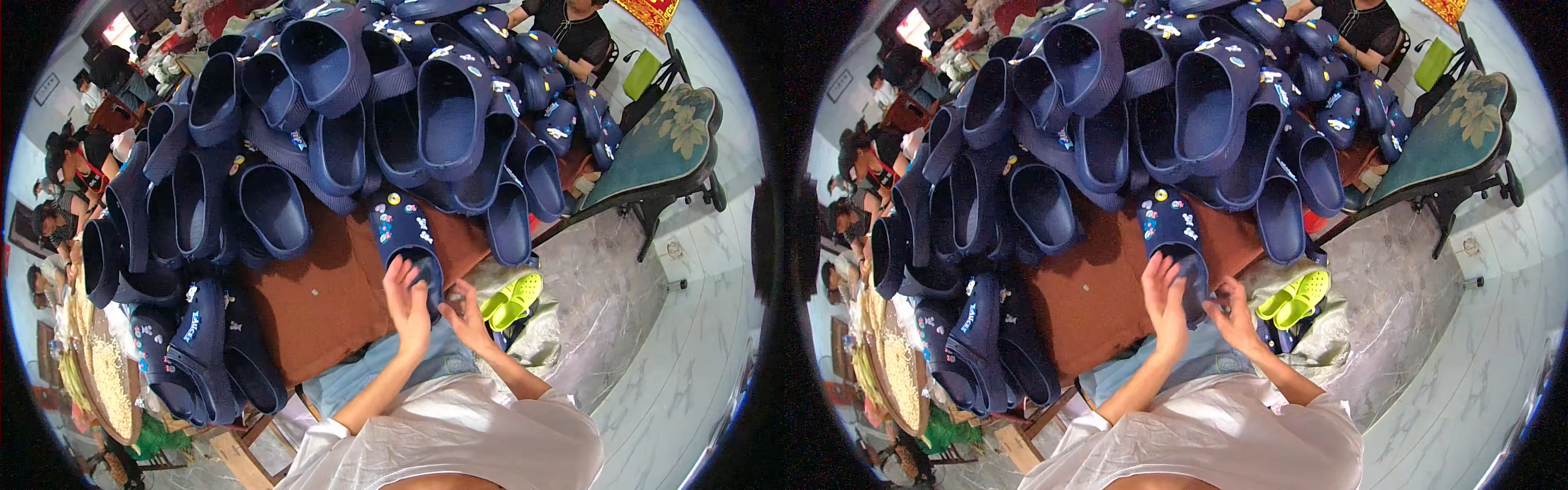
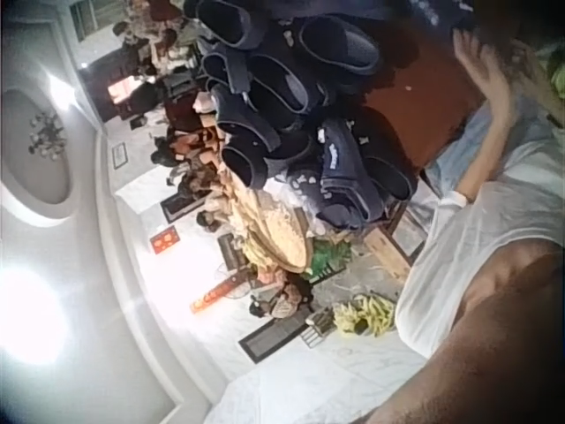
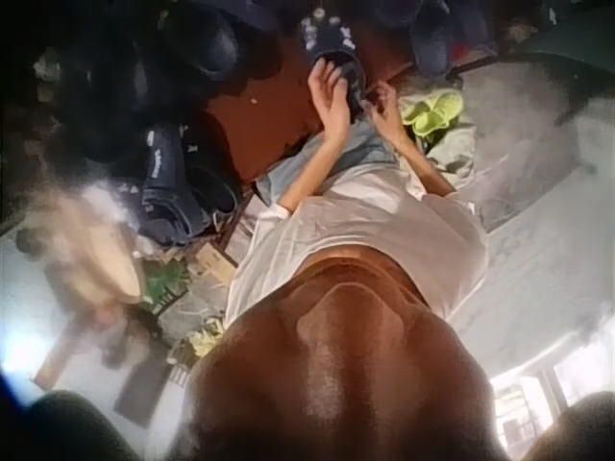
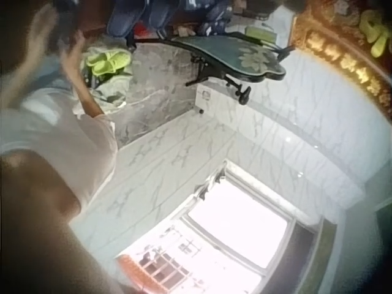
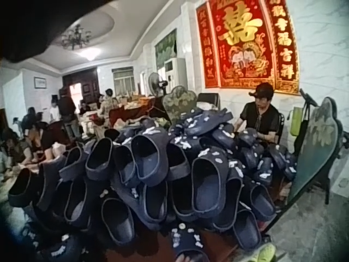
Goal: Attaching decorative charms to the holes of blue clogs.
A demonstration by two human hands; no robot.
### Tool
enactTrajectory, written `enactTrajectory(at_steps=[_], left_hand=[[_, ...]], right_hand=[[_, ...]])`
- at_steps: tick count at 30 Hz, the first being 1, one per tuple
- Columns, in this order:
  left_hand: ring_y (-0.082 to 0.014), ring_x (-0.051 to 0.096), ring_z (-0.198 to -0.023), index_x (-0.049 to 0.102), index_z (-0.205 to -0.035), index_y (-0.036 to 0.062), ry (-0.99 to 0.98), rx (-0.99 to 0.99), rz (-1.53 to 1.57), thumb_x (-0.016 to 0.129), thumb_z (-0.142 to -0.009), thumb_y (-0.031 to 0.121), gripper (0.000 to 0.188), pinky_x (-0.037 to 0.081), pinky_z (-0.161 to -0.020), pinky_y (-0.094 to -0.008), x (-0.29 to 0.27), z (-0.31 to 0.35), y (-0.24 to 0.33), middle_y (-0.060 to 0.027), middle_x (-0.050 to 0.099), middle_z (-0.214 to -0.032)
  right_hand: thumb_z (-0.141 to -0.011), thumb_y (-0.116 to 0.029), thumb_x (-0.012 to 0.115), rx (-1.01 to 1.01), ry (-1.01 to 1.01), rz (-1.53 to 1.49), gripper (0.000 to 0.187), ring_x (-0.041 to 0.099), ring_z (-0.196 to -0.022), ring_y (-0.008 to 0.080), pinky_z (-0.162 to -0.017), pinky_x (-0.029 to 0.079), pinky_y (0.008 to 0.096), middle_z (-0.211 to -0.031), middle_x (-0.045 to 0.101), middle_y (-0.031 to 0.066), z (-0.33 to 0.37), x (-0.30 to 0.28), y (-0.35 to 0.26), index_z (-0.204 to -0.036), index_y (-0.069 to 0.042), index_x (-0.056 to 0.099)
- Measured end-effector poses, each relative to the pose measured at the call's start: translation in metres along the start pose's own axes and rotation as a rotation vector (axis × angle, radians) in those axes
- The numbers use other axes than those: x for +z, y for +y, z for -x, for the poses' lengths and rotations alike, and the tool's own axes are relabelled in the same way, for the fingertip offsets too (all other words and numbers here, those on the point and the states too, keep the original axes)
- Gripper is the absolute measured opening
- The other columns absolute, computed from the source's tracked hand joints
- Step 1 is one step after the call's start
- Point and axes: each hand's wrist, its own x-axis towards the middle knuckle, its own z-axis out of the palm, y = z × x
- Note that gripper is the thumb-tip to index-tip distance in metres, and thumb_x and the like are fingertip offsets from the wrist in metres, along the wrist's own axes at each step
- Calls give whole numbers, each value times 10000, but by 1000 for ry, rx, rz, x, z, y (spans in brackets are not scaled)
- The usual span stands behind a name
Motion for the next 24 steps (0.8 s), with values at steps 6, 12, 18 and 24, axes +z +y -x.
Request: enactTrajectory(at_steps=[6,12,18,24], left_hand=[[-262,450,-1260,290,-1490,41,206,111,-282,546,-901,1,643,375,-1053,-361,-31,-4,-44,-140,392,-1437],[-285,456,-1263,229,-1525,70,18,-158,-68,586,-902,-1,722,378,-1074,-381,-15,-21,-55,-203,354,-1480],[-271,492,-1209,206,-1529,78,33,-130,-94,647,-890,19,779,433,-1020,-379,5,-28,-70,-223,386,-1416],[-269,493,-1210,176,-1531,102,80,-122,-124,669,-888,23,813,448,-1005,-384,21,-25,-69,-216,366,-1427]], right_hand=[[-968,-271,626,340,-155,-228,524,591,-1017,199,-722,570,331,-1188,557,118,-8,0,-11,-1358,-11,393],[-977,-342,600,276,150,-162,431,550,-1028,131,-873,446,268,-1121,630,74,-47,-39,5,-1238,0,576],[-972,-398,599,333,275,-489,479,568,-1079,162,-927,457,326,-1193,608,69,-64,-40,-22,-1269,-25,554],[-978,-409,541,326,378,-379,447,562,-1061,185,-890,476,404,-1195,562,55,-28,-54,6,-1291,-94,493]])
